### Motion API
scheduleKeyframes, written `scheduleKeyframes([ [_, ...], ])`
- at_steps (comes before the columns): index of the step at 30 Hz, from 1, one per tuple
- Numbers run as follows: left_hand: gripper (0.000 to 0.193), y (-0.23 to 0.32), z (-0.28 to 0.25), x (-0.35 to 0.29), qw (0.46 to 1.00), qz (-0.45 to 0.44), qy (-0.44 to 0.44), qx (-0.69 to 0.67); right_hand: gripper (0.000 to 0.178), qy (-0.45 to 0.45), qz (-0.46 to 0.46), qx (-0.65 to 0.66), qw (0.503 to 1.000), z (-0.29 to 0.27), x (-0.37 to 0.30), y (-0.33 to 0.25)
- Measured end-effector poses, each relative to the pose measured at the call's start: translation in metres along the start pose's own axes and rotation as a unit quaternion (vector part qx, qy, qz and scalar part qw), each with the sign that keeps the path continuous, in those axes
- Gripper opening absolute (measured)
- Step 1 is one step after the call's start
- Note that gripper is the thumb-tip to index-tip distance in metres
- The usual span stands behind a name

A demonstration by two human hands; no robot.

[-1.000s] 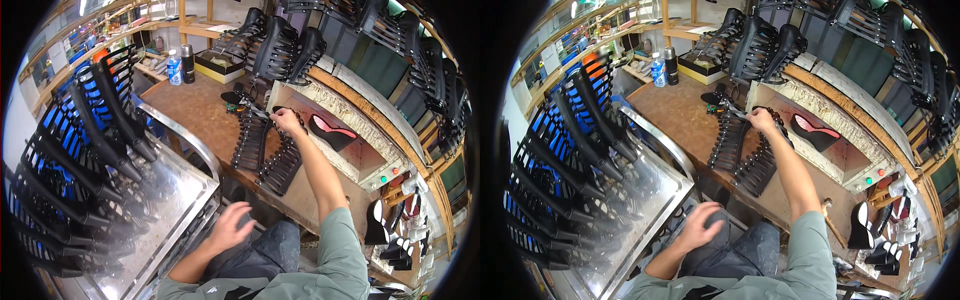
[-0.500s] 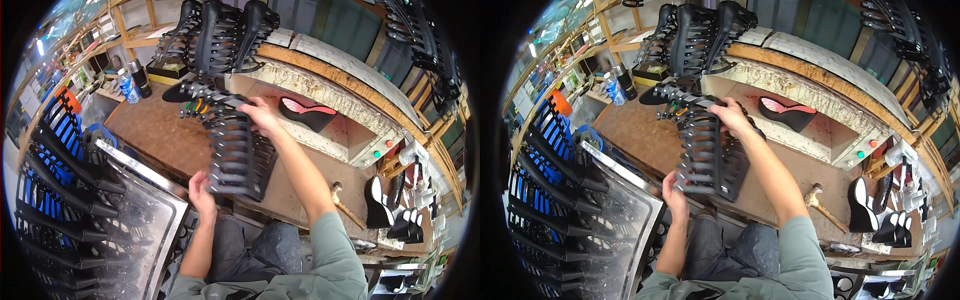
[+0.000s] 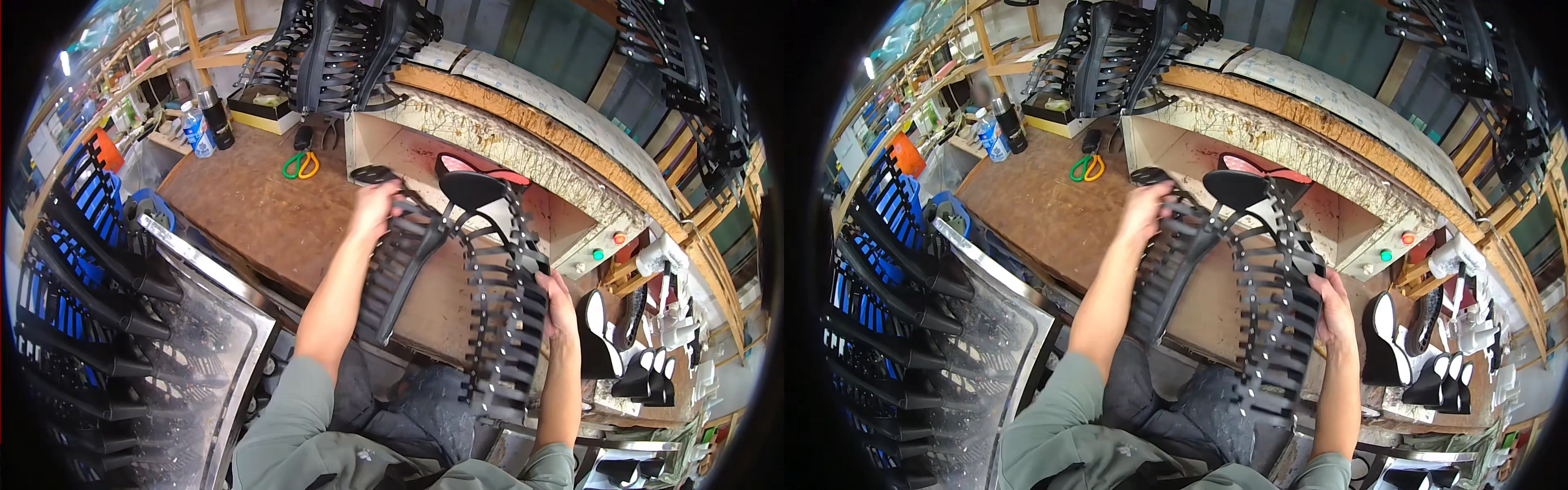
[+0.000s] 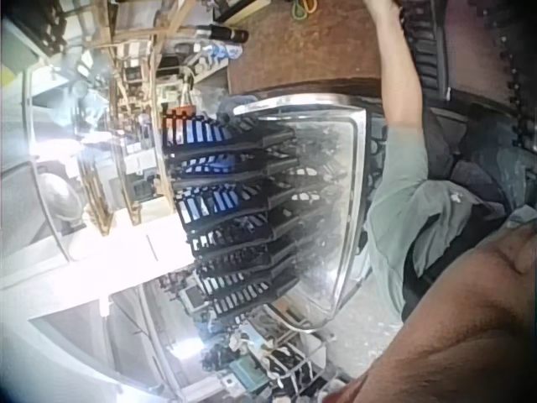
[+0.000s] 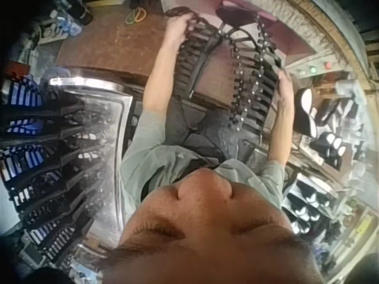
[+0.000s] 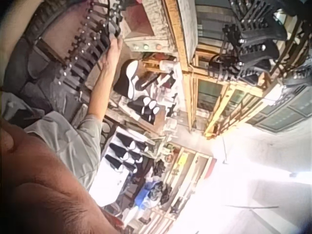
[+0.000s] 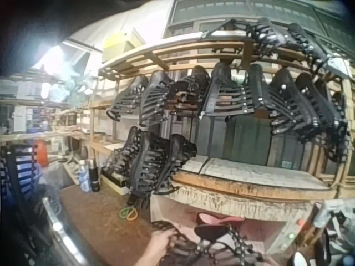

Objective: Assembling shoe components by attaching straps to soles and using a hammer for fixing.

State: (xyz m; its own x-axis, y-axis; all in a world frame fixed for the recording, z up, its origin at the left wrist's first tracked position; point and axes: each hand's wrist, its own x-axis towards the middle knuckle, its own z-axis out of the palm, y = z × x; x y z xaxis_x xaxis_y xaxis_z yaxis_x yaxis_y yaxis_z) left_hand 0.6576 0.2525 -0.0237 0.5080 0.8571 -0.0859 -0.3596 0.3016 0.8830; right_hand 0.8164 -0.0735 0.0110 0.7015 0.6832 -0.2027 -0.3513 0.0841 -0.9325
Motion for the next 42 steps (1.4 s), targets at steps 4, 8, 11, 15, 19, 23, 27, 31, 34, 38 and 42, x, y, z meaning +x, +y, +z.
scheduleKeyframes([
  [4, 0.028, 0.096, -0.055, -0.166, 0.994, 0.084, 0.064, -0.037, 0.053, 0.005, 0.010, -0.049, 0.999, 0.030, 0.044, 0.020],
  [8, 0.039, 0.118, -0.067, -0.279, 0.977, 0.175, 0.121, -0.017, 0.056, -0.071, 0.040, -0.116, 0.990, 0.080, 0.132, 0.059],
  [11, 0.039, 0.096, -0.074, -0.318, 0.992, 0.118, -0.010, -0.031, 0.061, -0.062, 0.064, -0.122, 0.988, 0.126, 0.168, 0.077],
  [15, 0.037, 0.067, -0.070, -0.318, 0.993, -0.070, -0.065, 0.073, 0.081, -0.001, 0.083, -0.128, 0.988, 0.158, 0.161, 0.097],
  [19, 0.033, 0.036, -0.063, -0.306, 0.976, -0.165, -0.142, 0.026, 0.074, -0.037, 0.065, -0.043, 0.996, 0.151, 0.154, 0.094],
  [23, 0.034, 0.005, -0.061, -0.298, 0.943, -0.190, -0.270, 0.033, 0.075, 0.050, 0.024, -0.031, 0.998, 0.157, 0.174, 0.125],
  [27, 0.035, -0.009, -0.064, -0.302, 0.924, -0.202, -0.322, 0.030, 0.079, 0.068, 0.030, -0.135, 0.988, 0.165, 0.164, 0.127],
  [31, 0.035, -0.020, -0.059, -0.299, 0.919, -0.214, -0.329, 0.040, 0.072, -0.055, 0.074, -0.138, 0.986, 0.143, 0.154, 0.102],
  [34, 0.035, -0.027, -0.056, -0.293, 0.915, -0.228, -0.334, 0.013, 0.075, -0.060, 0.055, -0.199, 0.977, 0.141, 0.156, 0.103],
  [38, 0.035, -0.035, -0.060, -0.288, 0.908, -0.233, -0.349, 0.006, 0.076, 0.217, -0.243, -0.379, 0.866, 0.064, 0.224, 0.093],
  [42, 0.035, -0.032, -0.063, -0.283, 0.907, -0.265, -0.327, 0.004, 0.072, 0.189, -0.346, -0.178, 0.901, 0.011, 0.245, 0.016],
])
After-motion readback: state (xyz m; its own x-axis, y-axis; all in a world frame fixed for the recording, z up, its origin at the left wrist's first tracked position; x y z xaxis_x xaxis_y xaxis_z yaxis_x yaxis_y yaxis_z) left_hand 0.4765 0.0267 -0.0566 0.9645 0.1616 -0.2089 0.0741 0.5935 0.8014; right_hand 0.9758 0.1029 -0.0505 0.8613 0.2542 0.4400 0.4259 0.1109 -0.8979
